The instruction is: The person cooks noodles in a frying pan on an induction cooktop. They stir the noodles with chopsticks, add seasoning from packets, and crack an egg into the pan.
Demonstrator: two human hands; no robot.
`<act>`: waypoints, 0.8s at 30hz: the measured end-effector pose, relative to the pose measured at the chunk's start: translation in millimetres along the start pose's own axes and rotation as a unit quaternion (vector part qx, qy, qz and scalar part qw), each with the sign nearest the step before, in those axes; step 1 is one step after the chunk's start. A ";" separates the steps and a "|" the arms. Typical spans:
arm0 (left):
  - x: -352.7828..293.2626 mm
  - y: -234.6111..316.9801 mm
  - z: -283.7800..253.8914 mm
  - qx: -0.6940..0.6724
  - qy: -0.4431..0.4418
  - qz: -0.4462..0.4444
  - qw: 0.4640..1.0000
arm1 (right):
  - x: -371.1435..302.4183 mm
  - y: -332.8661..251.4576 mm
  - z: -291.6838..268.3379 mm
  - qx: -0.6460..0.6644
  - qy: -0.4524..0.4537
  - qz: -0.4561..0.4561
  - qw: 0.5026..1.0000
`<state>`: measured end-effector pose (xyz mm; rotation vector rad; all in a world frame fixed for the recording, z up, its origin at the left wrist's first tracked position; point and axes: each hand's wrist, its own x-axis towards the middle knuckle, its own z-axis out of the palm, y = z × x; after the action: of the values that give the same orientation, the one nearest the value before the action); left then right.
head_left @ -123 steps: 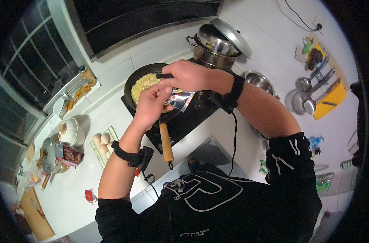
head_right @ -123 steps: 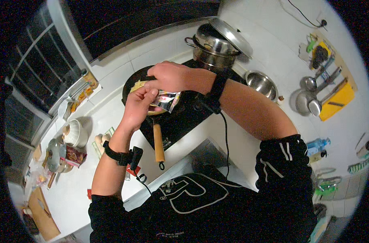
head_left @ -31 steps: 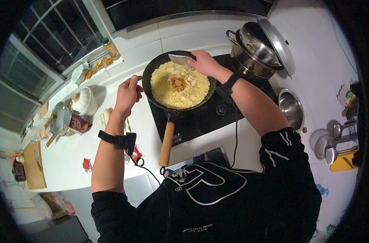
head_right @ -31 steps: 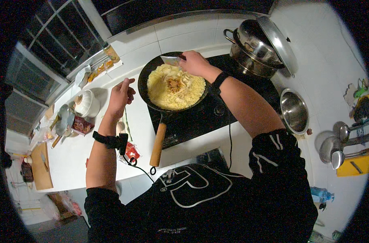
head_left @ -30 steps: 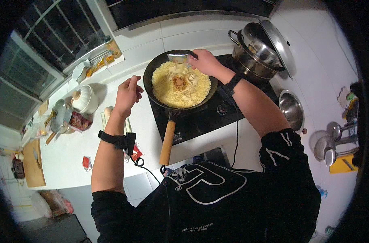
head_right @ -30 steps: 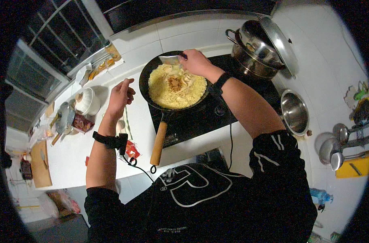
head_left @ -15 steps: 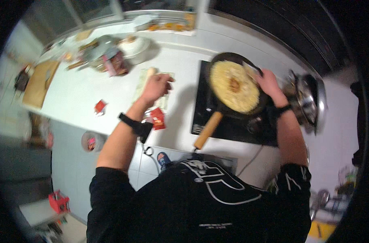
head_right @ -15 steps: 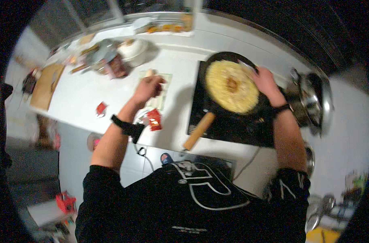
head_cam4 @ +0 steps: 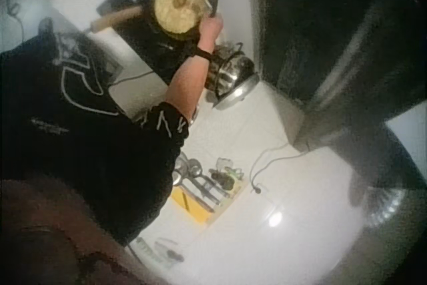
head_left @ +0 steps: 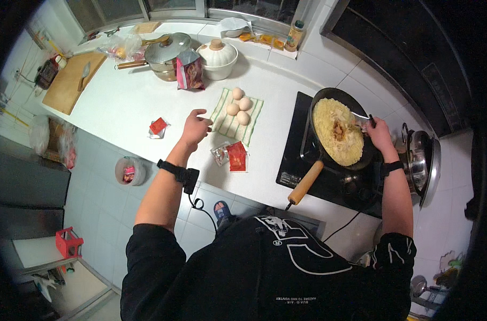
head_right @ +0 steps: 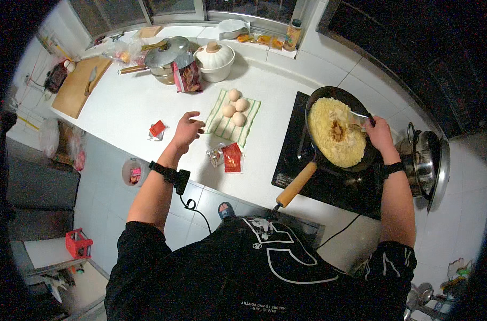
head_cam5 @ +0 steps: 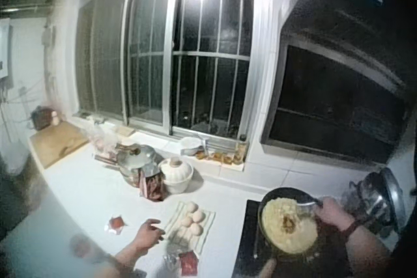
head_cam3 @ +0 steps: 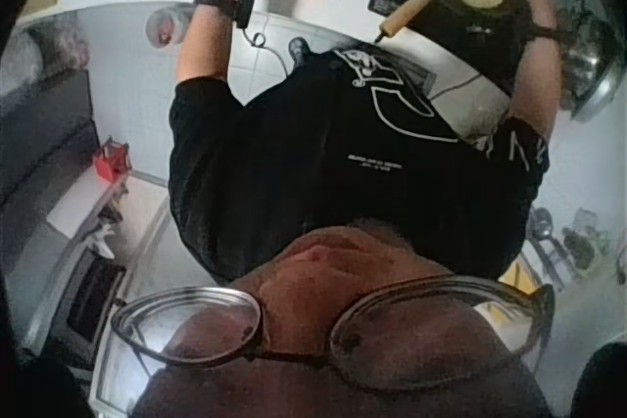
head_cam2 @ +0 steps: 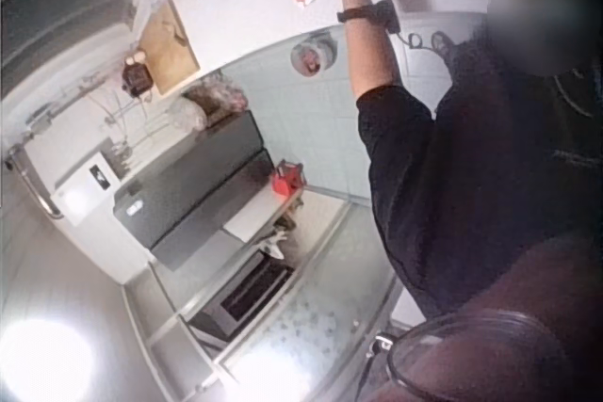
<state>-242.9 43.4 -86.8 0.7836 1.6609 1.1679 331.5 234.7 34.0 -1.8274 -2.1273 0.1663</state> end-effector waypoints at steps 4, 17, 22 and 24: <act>7.0 -16.2 -27.3 -0.015 0.011 0.004 1.000 | 6.8 9.4 -12.7 0.011 0.072 0.030 0.997; 2.7 -60.8 -117.7 -0.094 0.010 -0.005 0.995 | -42.3 -40.4 -64.9 0.477 0.096 0.225 0.845; 24.9 -34.3 -157.0 -0.100 -0.073 0.040 0.992 | -36.8 -69.6 -33.1 0.082 0.194 0.142 0.967; 31.4 -20.6 -168.4 -0.097 -0.112 0.037 0.988 | -34.3 -78.5 -35.6 0.100 0.151 0.215 0.960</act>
<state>-410.9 5.3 -96.5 0.8253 1.3234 1.2236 273.4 183.4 85.0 -2.0167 -1.4372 0.1823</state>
